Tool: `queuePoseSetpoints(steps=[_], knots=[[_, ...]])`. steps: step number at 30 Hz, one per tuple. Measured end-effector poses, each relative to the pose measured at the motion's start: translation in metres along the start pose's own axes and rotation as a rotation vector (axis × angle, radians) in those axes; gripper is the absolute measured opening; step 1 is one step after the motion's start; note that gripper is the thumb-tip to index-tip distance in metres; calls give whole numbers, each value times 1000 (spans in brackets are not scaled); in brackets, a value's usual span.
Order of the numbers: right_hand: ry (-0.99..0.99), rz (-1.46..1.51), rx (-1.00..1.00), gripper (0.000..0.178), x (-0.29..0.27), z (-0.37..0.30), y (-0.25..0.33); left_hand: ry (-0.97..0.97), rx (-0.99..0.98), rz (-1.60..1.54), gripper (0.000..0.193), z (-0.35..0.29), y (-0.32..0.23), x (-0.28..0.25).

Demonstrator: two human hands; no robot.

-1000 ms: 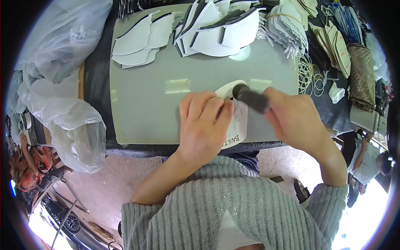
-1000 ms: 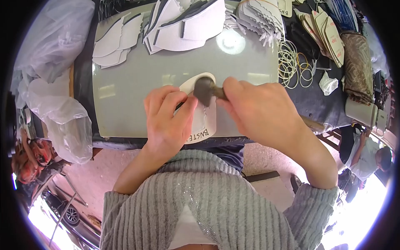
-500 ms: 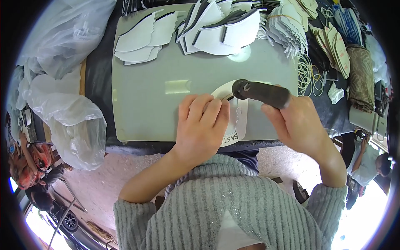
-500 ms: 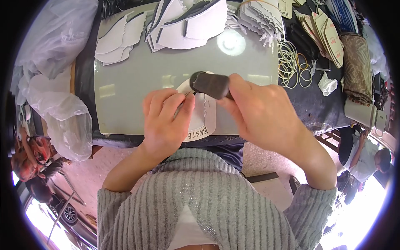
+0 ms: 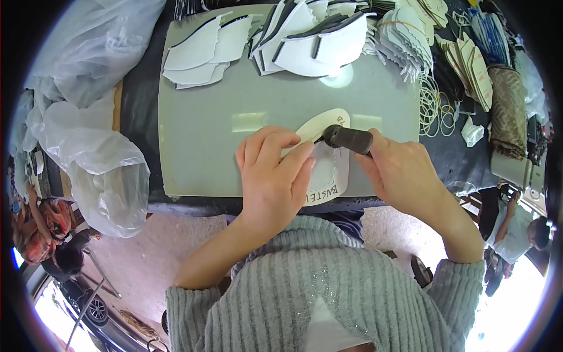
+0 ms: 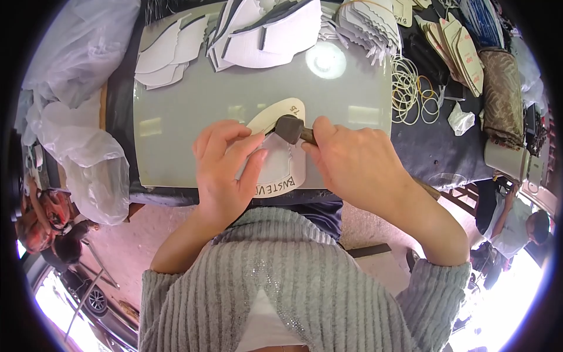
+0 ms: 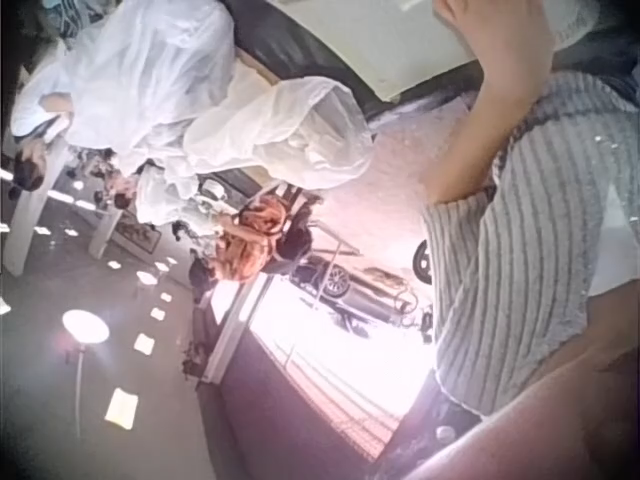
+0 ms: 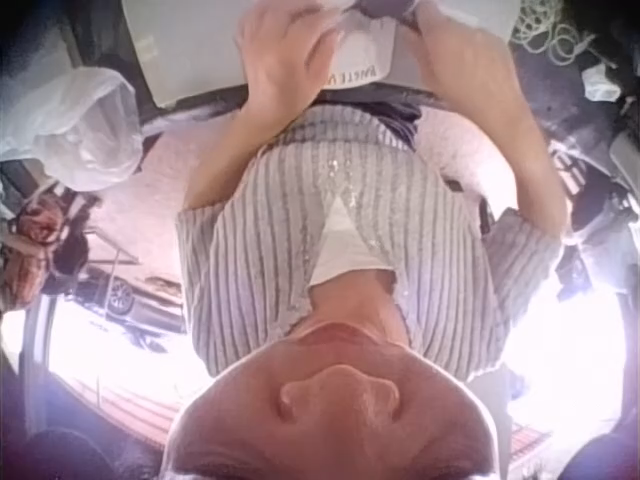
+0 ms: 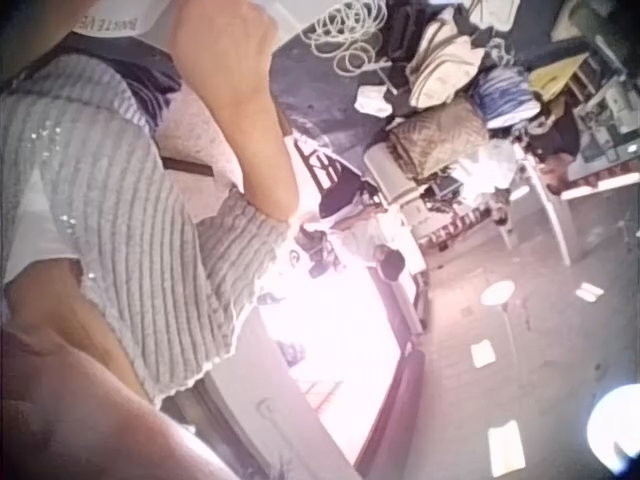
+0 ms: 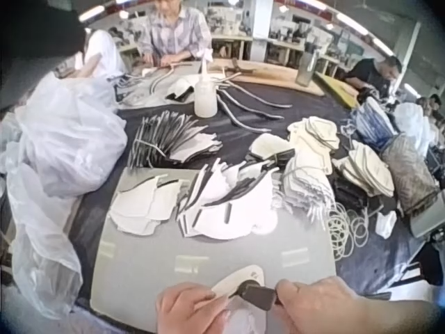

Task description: Hammering material onto shoe patterns or upper components.

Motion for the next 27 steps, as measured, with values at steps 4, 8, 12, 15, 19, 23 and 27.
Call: queuePoseSetpoints(steps=[4,8,12,15,19,23,27], knots=[[5,12,11,26,0,1,0,-19,184,222,26,-9,-4,4],[-112,70,-28,26,-6,2,-11,26,192,221,24,-1,-3,2],[-73,9,15,26,-9,1,-10,61,47,108,18,14,-3,6],[-44,-36,-10,26,-3,1,-8,6,60,219,19,19,4,19],[-22,-46,5,27,-2,0,-11,7,34,201,15,19,3,19],[-43,-5,-12,27,-2,0,-13,-6,79,6,18,18,4,10],[-50,17,-32,26,-2,0,-15,37,243,163,27,10,5,13]])
Point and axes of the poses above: each hand's wrist, its own z-axis towards the middle knuckle, its own x-axis out of the palm, y = z × x, the point moved 1 cm from there along z, towards the middle knuckle, and after that the axes turned 3 degrees about -y, right-handed, at the moved point
